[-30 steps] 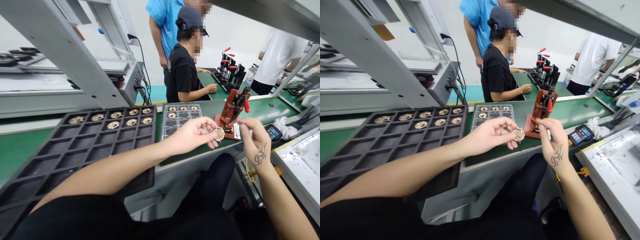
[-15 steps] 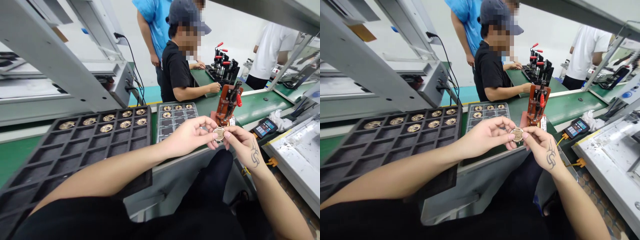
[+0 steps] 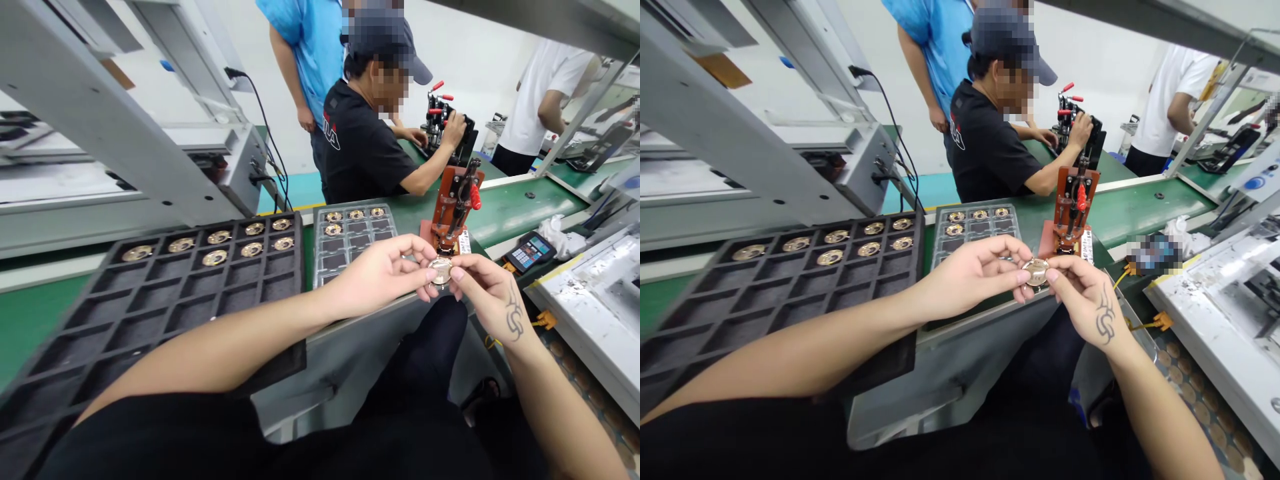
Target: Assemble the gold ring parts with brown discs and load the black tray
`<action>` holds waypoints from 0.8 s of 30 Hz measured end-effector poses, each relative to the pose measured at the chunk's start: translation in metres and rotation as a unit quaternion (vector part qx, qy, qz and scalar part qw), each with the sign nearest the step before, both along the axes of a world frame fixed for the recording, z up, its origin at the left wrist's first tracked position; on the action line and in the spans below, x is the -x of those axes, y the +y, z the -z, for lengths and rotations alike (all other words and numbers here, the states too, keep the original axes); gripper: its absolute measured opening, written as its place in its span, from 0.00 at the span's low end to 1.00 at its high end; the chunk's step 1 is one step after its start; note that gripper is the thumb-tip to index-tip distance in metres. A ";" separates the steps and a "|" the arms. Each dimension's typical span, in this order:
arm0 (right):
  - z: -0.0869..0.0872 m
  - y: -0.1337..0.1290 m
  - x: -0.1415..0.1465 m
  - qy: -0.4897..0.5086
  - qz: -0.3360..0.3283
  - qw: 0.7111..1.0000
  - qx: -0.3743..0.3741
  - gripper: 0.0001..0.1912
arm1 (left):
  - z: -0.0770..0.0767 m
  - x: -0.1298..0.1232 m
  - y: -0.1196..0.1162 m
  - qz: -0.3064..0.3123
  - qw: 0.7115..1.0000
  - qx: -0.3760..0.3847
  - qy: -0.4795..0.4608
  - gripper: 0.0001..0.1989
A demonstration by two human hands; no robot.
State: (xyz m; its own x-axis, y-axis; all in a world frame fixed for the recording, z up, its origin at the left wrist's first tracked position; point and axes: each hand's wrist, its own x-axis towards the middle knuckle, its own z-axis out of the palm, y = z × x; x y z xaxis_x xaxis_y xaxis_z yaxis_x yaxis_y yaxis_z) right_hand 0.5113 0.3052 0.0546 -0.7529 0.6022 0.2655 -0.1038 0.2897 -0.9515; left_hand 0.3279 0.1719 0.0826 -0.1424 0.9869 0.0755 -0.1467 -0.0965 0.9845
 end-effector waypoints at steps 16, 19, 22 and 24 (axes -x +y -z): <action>0.097 0.026 -0.073 -0.223 0.104 0.969 -0.037 0.28 | 0.049 0.249 -0.120 -0.394 0.632 0.360 0.562 0.08; 0.097 0.018 -0.085 -0.245 0.144 0.959 -0.002 0.21 | 0.056 0.278 -0.171 -0.404 0.601 0.441 0.530 0.04; 0.094 0.012 -0.089 -0.256 0.177 0.950 0.032 0.16 | 0.068 0.283 -0.201 -0.411 0.585 0.478 0.510 0.05; 0.095 0.012 -0.092 -0.265 0.185 0.945 0.039 0.15 | 0.077 0.283 -0.212 -0.411 0.582 0.489 0.504 0.04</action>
